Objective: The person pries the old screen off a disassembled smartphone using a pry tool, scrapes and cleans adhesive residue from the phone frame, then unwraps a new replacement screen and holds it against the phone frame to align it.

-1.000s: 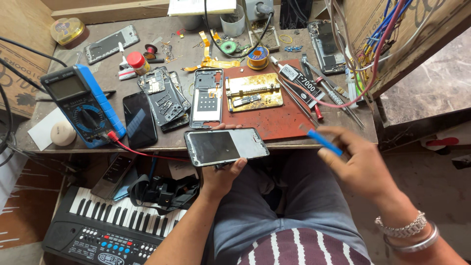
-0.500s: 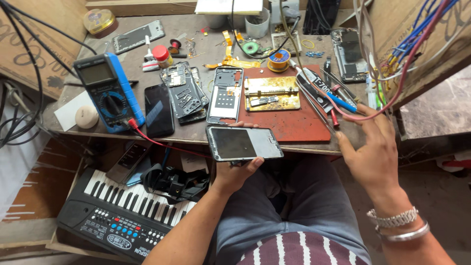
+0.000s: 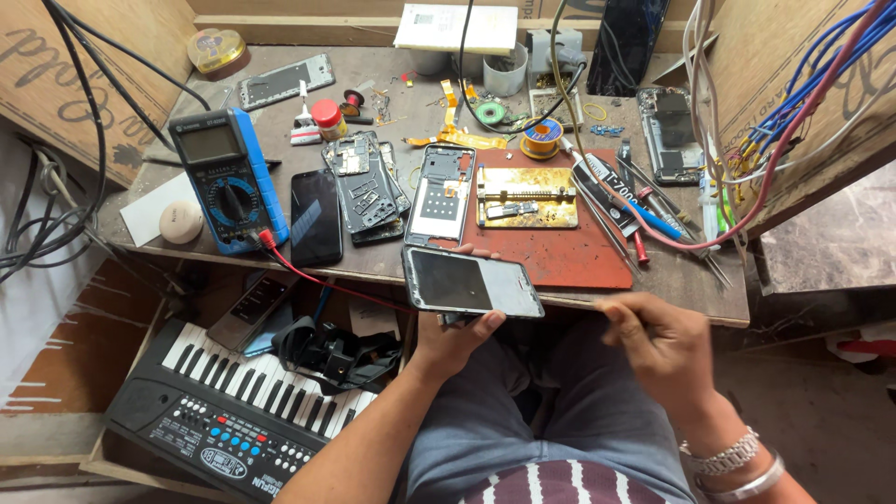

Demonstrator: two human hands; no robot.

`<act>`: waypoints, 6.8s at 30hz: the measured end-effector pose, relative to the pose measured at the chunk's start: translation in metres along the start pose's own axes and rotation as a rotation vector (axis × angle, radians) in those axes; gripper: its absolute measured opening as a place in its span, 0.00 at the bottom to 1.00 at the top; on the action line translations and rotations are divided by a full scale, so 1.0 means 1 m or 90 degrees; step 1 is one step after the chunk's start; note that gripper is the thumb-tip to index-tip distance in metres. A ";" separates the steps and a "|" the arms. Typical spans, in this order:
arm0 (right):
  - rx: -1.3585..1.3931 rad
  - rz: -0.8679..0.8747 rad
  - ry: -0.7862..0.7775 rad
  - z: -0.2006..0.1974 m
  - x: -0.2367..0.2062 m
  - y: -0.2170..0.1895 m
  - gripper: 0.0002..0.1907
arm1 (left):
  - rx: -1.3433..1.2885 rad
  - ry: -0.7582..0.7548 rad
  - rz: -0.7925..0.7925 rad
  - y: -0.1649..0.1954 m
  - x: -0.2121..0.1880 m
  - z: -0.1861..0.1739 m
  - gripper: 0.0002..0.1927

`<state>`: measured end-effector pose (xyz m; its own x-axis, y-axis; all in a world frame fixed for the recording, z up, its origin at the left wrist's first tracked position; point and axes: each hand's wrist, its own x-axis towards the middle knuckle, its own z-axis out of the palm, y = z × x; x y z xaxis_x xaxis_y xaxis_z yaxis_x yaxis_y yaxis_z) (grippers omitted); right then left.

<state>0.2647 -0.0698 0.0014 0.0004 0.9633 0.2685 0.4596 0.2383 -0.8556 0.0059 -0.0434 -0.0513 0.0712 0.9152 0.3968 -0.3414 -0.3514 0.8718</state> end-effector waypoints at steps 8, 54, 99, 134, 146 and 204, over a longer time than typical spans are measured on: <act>0.161 -0.175 -0.158 0.033 0.079 -0.063 0.13 | -0.233 0.005 -0.032 0.001 0.004 -0.005 0.47; -0.502 -0.102 -0.253 0.108 0.351 -0.139 0.50 | -0.366 -0.041 -0.109 0.008 0.005 -0.002 0.55; 0.576 0.228 -0.325 0.117 0.123 -0.066 0.30 | -0.217 0.278 -0.002 0.055 0.064 -0.017 0.31; 0.851 0.317 -0.330 0.098 0.079 -0.051 0.24 | -0.171 0.139 0.056 0.083 0.063 -0.036 0.58; 0.797 0.290 -0.334 0.086 0.077 -0.057 0.24 | -0.273 0.143 0.047 0.078 0.067 -0.037 0.60; 0.946 0.362 -0.273 0.044 0.035 -0.076 0.48 | 0.959 0.273 -0.556 0.201 -0.063 -0.107 0.48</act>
<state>0.1907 -0.0488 0.0568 -0.4859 0.8648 -0.1263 -0.7143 -0.4763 -0.5127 -0.1672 -0.1506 0.0679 -0.5623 0.8119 -0.1567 0.7373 0.5781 0.3495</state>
